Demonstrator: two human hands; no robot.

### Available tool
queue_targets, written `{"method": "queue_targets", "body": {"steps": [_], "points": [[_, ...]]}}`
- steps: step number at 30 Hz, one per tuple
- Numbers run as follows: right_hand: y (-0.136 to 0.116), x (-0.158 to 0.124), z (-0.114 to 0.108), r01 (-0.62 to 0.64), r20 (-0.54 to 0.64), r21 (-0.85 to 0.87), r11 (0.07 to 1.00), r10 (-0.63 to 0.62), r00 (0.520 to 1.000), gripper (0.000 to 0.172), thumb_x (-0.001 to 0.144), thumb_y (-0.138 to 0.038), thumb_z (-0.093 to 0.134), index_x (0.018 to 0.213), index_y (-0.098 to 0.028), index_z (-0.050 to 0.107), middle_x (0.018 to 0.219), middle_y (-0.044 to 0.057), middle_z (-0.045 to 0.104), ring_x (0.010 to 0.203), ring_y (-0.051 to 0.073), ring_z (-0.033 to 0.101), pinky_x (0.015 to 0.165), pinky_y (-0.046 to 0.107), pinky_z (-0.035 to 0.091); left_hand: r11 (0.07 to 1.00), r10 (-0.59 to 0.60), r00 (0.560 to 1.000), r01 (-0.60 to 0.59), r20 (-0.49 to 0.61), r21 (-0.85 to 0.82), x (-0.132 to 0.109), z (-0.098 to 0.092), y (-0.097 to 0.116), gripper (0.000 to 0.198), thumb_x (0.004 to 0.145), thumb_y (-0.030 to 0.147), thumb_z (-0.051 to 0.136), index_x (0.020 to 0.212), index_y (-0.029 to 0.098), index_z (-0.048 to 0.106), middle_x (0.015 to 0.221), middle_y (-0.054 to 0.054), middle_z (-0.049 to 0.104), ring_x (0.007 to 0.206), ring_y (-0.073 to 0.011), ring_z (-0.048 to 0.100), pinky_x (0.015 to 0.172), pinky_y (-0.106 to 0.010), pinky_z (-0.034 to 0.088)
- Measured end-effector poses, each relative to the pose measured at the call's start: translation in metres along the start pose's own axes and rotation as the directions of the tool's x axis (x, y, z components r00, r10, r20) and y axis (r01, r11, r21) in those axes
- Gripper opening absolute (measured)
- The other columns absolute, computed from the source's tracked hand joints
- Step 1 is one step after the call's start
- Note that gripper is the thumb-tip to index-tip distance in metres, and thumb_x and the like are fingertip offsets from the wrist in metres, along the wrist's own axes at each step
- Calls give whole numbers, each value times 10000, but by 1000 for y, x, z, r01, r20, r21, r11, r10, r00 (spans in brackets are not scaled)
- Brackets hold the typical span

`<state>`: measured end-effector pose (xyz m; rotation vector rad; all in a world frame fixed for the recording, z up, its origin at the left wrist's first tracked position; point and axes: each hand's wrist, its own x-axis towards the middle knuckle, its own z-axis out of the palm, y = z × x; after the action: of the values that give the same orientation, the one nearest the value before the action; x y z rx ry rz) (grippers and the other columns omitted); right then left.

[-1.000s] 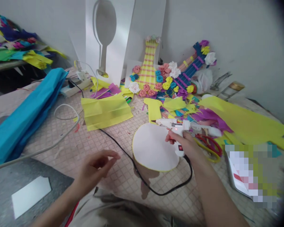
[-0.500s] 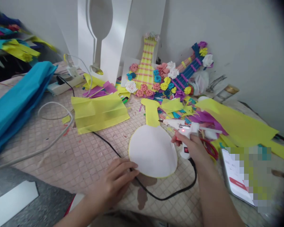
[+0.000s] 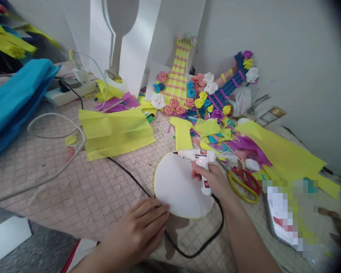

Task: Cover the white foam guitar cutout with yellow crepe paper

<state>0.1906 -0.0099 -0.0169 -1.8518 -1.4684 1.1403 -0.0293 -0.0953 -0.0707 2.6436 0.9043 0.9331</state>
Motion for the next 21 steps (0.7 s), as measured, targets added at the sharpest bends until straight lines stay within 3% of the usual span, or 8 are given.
{"method": "queue_targets", "body": {"steps": [21], "points": [[4,7,7,-33,1,4,999,33,999,365,722,-479,515,519,-175,521,514,-27,493,490,108,435,477,231,314,995,-67,998,67,5,-72,4,0,0,271,792,125,535,1056,118,595,1032,-52,660,1014,-200,558,857,-306,520]]}}
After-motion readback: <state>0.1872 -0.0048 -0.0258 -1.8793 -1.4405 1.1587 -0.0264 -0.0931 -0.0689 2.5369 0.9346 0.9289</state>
